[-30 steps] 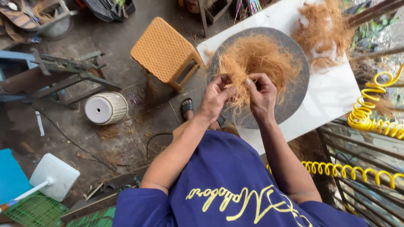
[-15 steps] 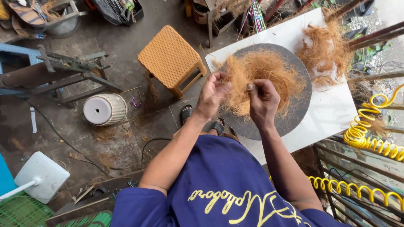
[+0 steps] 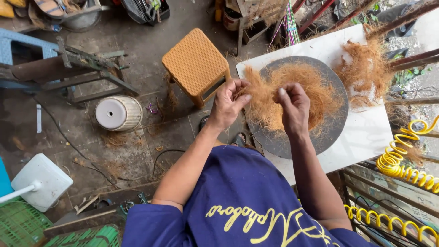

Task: The person shapes loose brown fibrous material into a bowl-like form on a circular mold. They repeatedly add and press the fibers by hand, then use a spray gun to apply a liquid and a hair dryer to dry the material. The person continues to adjust and compact the fibers throughout the process.

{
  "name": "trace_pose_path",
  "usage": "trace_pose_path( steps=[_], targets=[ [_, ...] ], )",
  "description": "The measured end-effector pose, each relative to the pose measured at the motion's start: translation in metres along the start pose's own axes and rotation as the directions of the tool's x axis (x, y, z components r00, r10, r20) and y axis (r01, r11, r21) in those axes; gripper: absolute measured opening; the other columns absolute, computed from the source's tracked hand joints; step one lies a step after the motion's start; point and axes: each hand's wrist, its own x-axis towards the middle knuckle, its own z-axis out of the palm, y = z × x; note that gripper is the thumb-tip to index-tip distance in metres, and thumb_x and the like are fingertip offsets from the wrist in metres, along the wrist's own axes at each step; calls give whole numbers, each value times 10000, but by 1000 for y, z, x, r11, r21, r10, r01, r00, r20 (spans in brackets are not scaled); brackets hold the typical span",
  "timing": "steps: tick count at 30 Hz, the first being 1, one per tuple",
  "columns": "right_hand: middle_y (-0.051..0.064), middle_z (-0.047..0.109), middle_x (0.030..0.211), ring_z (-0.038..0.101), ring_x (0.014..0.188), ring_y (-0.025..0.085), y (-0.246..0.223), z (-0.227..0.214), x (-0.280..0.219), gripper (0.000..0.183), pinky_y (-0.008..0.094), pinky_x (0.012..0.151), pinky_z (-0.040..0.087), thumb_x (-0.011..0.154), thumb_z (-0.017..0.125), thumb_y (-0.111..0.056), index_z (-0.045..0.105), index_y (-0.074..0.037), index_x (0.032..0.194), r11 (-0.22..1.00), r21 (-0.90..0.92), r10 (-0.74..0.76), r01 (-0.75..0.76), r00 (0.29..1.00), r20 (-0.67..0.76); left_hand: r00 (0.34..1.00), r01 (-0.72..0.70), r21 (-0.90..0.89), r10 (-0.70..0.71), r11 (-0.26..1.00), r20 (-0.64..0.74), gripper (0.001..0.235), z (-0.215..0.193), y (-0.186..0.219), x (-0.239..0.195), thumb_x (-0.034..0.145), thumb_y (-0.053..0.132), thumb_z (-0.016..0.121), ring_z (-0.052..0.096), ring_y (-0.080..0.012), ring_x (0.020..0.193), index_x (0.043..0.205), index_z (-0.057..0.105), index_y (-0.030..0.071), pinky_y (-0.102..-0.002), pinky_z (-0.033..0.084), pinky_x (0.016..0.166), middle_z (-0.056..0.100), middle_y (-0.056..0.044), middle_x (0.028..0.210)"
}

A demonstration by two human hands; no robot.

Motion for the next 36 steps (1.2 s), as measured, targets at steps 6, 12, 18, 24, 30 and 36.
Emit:
trace_pose_path(
  steps=[6, 12, 18, 24, 30, 36],
  targets=[
    [120, 604, 688, 587, 664, 160, -8, 8, -6, 154, 305, 631, 511, 925, 742, -84, 661, 32, 983, 978, -173, 148, -117, 973, 176, 986, 91, 74, -100, 993, 131, 207, 2, 3, -4, 869, 41, 723, 645, -116, 775, 1072, 681, 37, -276, 569, 679, 702, -81, 848],
    [86, 618, 745, 562, 697, 112, -2, -10, -9, 121, 257, 662, 499, 1016, 665, -136, 660, -16, 1028, 983, -122, 128, -133, 990, -53, 971, 233, -50, -230, 971, 65, 228, -14, -6, -2, 862, 21, 694, 618, -68, 757, 1086, 653, 34, -204, 547, 674, 657, -32, 831],
    [111, 586, 815, 556, 759, 178, 11, -17, -22, 146, 338, 744, 532, 1043, 623, -164, 658, -25, 1072, 979, -132, 145, -154, 986, -80, 974, 152, -120, -127, 981, 189, 325, 16, 9, 4, 942, 118, 664, 641, -216, 892, 1219, 588, -33, -336, 567, 817, 633, -152, 974],
    [52, 564, 753, 540, 734, 105, 5, -9, -30, 117, 271, 690, 516, 1026, 625, -117, 665, -8, 1042, 981, -100, 150, -166, 978, -148, 953, 98, 172, -143, 980, 268, 192, 31, -3, -1, 928, 192, 729, 671, -129, 910, 1039, 694, 39, -321, 559, 820, 725, -99, 902],
    [82, 546, 691, 498, 689, 141, 4, -11, -37, 128, 327, 631, 456, 1036, 625, -111, 696, -31, 966, 952, -291, 77, -92, 995, -64, 927, 208, 68, -219, 976, 305, 173, 39, -8, -7, 936, 226, 725, 576, -105, 772, 961, 662, 66, -269, 506, 722, 633, -35, 773],
    [62, 549, 681, 477, 665, 129, 1, -4, -36, 169, 278, 634, 431, 1062, 606, -150, 687, -48, 953, 959, -269, 20, -83, 973, -230, 963, 219, 90, -230, 971, 142, 146, 29, -2, -5, 952, 194, 692, 486, -53, 623, 854, 677, 86, -210, 412, 583, 615, -16, 640]
  ],
)
